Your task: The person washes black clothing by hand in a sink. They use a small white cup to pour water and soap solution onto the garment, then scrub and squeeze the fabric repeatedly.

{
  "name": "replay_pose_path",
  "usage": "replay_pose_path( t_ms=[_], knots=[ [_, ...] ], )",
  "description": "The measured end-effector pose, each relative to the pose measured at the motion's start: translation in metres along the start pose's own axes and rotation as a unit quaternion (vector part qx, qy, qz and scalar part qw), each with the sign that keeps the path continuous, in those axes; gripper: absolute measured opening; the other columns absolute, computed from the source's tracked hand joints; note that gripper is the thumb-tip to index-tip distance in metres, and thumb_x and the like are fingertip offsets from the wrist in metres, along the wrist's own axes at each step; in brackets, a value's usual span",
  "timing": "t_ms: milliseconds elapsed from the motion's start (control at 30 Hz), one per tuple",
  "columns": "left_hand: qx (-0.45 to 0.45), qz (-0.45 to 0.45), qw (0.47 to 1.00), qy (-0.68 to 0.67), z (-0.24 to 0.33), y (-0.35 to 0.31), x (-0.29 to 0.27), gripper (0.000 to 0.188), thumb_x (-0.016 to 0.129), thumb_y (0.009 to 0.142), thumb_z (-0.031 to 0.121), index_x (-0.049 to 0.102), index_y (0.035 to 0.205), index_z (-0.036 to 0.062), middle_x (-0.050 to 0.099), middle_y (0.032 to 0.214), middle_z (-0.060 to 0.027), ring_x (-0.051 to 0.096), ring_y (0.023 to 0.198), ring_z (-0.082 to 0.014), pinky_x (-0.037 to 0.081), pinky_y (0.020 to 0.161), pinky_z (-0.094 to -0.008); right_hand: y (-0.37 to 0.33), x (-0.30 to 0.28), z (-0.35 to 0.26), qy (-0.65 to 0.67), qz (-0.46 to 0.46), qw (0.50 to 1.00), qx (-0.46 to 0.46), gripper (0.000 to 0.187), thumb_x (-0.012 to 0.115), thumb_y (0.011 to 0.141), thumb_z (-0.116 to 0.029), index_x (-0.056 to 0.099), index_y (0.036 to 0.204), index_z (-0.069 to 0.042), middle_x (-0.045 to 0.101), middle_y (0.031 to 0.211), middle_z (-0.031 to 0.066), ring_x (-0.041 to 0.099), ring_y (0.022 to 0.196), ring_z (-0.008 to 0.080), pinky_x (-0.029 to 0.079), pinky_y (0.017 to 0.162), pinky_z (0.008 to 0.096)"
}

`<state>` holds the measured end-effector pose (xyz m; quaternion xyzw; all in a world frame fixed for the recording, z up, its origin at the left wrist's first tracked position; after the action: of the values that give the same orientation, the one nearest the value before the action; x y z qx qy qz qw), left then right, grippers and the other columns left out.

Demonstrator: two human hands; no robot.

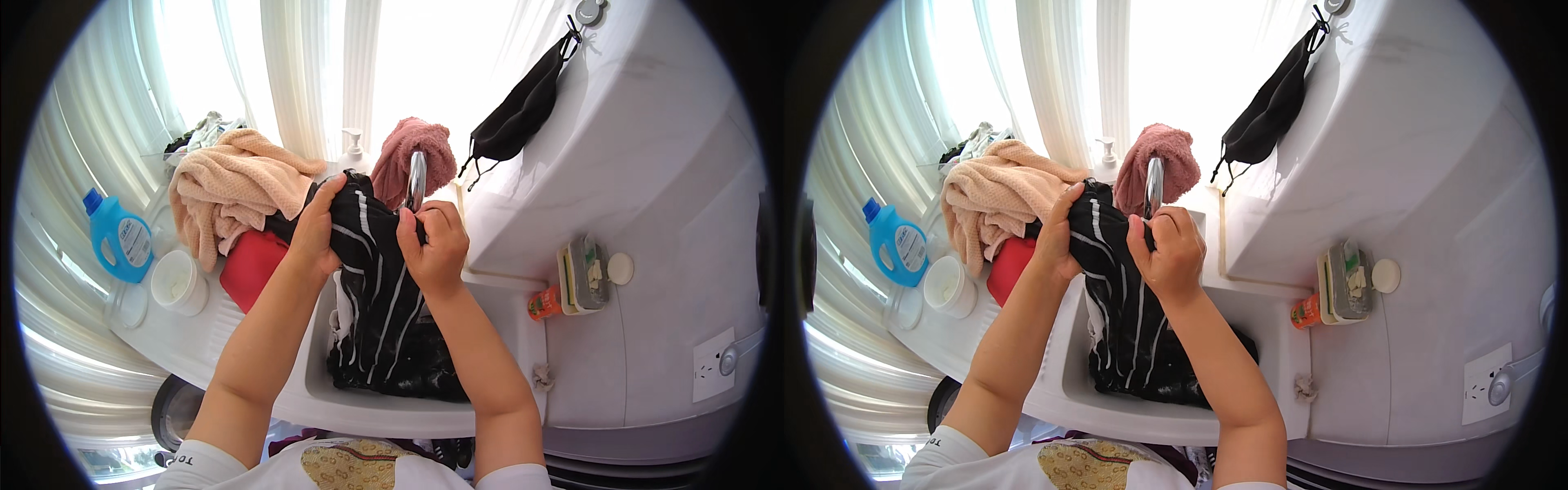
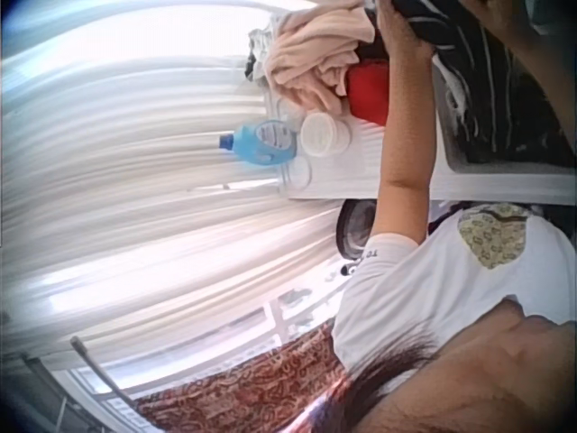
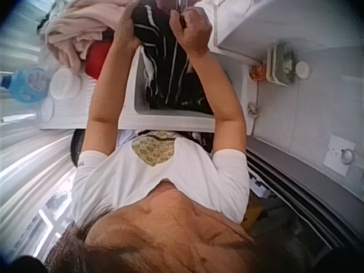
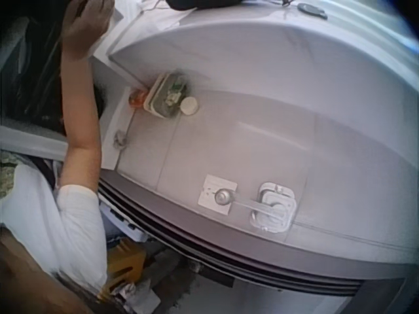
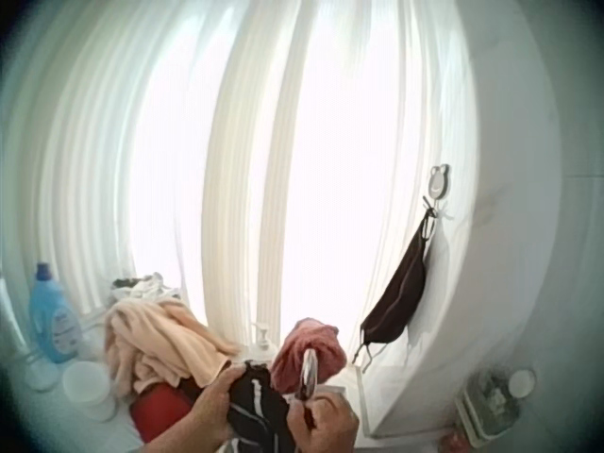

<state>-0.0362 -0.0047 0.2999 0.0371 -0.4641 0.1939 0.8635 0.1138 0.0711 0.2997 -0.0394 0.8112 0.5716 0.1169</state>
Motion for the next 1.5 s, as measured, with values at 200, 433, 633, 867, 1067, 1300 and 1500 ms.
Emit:
replay_pose_path(
  t_ms=[200,433,633,867,1067,1300,1500],
  knots=[
    [0.080,-0.041,0.994,0.066,0.001,-0.023,0.001,0.023,0.063,0.091,0.023,0.060,0.104,0.0038,0.068,0.090,-0.0058,0.068,0.076,-0.0161,0.057,0.069,-0.0302,-0.008,-0.017,-0.008,0.023,0.011,0.994,-0.108,0.027,0.077,0.075,-0.013,0.051,0.071,-0.007,0.057,0.082,0.0087,0.054,0.066,0.0269,0.045,0.056,0.0342],
    [-0.089,0.037,0.901,0.422,-0.089,-0.065,-0.127,0.024,0.073,0.083,0.018,0.055,0.095,0.0068,0.061,0.080,-0.0018,0.057,0.069,-0.0091,0.046,0.058,-0.0245,-0.179,-0.032,0.017,0.080,-0.259,0.928,0.255,0.026,0.070,0.086,-0.019,0.056,0.073,0.000,0.058,0.083,0.0132,0.057,0.073,0.0303,0.047,0.065,0.0358],
    [-0.381,-0.264,0.509,0.725,-0.139,-0.091,-0.157,0.056,0.073,0.075,0.053,0.066,0.098,0.0028,0.069,0.090,-0.0155,0.067,0.087,-0.0272,0.052,0.075,-0.0384,-0.261,-0.054,0.008,0.147,-0.526,0.756,0.361,0.022,0.073,0.080,-0.024,0.068,0.077,-0.002,0.063,0.081,0.0120,0.063,0.074,0.0268,0.050,0.065,0.0348],
    [0.000,-0.019,0.387,0.922,-0.183,-0.013,-0.208,0.062,0.079,0.074,0.037,0.058,0.126,0.0109,0.067,0.110,-0.0151,0.064,0.104,-0.0312,0.050,0.092,-0.0385,-0.246,0.013,0.068,-0.234,-0.590,0.723,0.273,0.076,0.076,0.076,-0.045,0.046,0.140,-0.017,0.054,0.131,0.0159,0.048,0.123,0.0358,0.040,0.102,0.0475],
    [-0.316,-0.077,0.442,0.836,-0.176,0.012,-0.235,0.065,0.087,0.061,0.034,0.067,0.117,0.0082,0.068,0.109,-0.0174,0.064,0.105,-0.0338,0.049,0.095,-0.0402,-0.271,0.034,0.074,-0.039,-0.546,0.742,0.387,0.045,0.080,0.071,-0.022,0.067,0.111,-0.008,0.070,0.100,0.0129,0.066,0.096,0.0266,0.050,0.088,0.0381],
    [-0.002,0.132,0.596,0.792,-0.083,-0.003,-0.150,0.047,0.084,0.065,0.026,0.065,0.103,0.0049,0.062,0.107,-0.0187,0.062,0.097,-0.0367,0.051,0.083,-0.0451,-0.202,-0.003,0.074,-0.063,-0.094,0.896,0.429,0.027,0.078,0.071,-0.006,0.066,0.094,0.000,0.066,0.088,0.0119,0.064,0.082,0.0271,0.050,0.077,0.0350],
    [-0.027,0.032,0.377,0.925,-0.144,0.006,-0.161,0.030,0.060,0.084,0.018,0.062,0.113,0.0082,0.050,0.125,-0.0178,0.050,0.116,-0.0368,0.047,0.091,-0.0490,-0.246,0.021,0.084,-0.207,-0.449,0.812,0.309,0.049,0.077,0.076,-0.020,0.058,0.122,-0.013,0.046,0.132,0.0217,0.040,0.128,0.0396,0.040,0.099,0.0510]
  ],
)
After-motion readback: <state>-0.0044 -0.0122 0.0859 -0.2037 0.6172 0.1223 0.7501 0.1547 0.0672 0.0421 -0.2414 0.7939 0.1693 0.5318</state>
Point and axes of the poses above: each hand's wrist, its own y-axis towards the middle knuckle, its own x-axis out of the palm, z = x × y, the point moved 1 cm from there along y, towards the middle knuckle
